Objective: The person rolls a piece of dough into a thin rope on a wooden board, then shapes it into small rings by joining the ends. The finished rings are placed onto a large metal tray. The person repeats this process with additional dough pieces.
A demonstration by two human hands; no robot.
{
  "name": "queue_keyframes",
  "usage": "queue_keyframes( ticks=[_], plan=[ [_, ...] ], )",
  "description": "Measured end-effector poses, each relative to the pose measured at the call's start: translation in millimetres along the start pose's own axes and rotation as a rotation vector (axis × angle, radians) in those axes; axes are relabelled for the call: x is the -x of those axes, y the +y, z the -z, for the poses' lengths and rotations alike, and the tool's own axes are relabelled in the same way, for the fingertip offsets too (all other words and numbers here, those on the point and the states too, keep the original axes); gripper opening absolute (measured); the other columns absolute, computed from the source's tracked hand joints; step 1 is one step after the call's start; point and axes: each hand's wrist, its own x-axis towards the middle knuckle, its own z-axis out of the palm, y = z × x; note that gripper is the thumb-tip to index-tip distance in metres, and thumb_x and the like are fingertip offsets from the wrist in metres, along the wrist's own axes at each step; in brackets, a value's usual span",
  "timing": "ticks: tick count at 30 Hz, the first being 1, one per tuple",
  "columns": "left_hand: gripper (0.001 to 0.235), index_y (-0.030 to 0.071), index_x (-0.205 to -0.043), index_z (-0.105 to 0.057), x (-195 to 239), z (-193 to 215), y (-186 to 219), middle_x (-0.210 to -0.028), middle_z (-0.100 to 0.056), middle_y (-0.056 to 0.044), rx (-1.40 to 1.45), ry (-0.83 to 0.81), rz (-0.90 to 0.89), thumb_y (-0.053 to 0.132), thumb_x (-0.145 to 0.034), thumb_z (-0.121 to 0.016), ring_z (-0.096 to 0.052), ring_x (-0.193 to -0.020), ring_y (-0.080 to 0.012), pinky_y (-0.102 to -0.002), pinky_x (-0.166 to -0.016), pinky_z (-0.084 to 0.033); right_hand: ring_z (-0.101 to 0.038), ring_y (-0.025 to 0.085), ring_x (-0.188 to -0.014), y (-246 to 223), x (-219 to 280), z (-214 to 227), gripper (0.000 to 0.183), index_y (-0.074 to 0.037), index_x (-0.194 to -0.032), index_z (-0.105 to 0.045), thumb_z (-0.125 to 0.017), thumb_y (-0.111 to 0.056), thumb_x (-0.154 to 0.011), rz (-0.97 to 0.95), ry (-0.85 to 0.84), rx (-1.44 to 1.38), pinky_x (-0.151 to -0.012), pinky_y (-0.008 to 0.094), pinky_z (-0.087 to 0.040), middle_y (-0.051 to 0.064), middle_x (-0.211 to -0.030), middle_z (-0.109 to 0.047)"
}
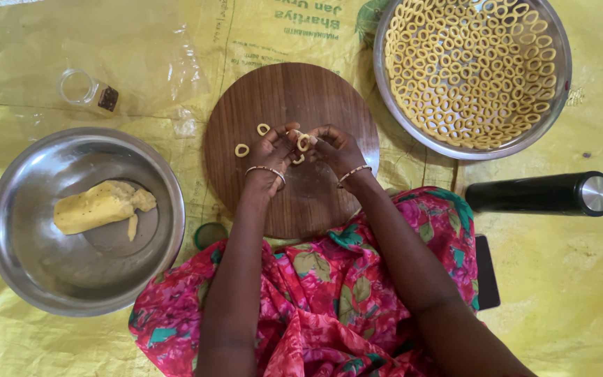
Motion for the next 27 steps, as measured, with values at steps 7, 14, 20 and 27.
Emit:
queue_keyframes(
  ticks=[7,14,20,27],
  plan=[
    [0.030,0.001,-0.120,-0.068,-3.3,-4.4,-5.5,-0.104,-0.072,-0.005,-0.401,0.117,-0.267,0.009,-0.093,-0.077,-0.068,-0.094,-0.0121,-0.027,-0.085,-0.056,-0.073,0.015,-0.088,-8.4,5.1,-8.8,0.021,-0.001,-0.115,-0.068,-0.060,-0.019,-0.106,0.155,0.084,0.396,-0.079,0.029,-0.060,0.008,-0.101,-0.074],
    [0.022,0.002,-0.117,-0.068,-1.2,-7.4,-2.4,-0.100,-0.073,-0.004,-0.738,0.198,-0.422,0.009,-0.096,-0.072,-0.070,-0.091,-0.0109,-0.026,-0.083,-0.057,-0.067,0.037,-0.099,-1.1,8.1,9.6,0.028,-0.002,-0.110,-0.070,-0.061,0.003,-0.084,0.566,0.222,1.033,-0.086,0.044,-0.054,0.018,-0.105,-0.069],
    [0.022,0.002,-0.117,-0.069,1.7,-7.6,-4.3,-0.101,-0.074,-0.005,-0.783,0.196,-0.409,0.007,-0.096,-0.072,-0.069,-0.091,-0.0107,-0.026,-0.082,-0.057,-0.067,0.037,-0.098,12.8,-2.3,21.3,0.023,-0.005,-0.105,-0.073,-0.072,-0.003,-0.081,0.562,0.206,1.181,-0.090,0.046,-0.053,0.016,-0.104,-0.072],
    [0.021,-0.001,-0.116,-0.068,-13.9,4.1,-25.4,-0.097,-0.074,-0.005,-0.466,0.141,-0.316,0.006,-0.096,-0.073,-0.068,-0.083,-0.0087,-0.023,-0.073,-0.055,-0.066,0.009,-0.099,6.3,-3.7,13.5,0.029,-0.003,-0.123,-0.069,-0.063,-0.020,-0.101,0.046,0.085,0.231,-0.088,0.026,-0.055,0.001,-0.112,-0.075]
  ],
)
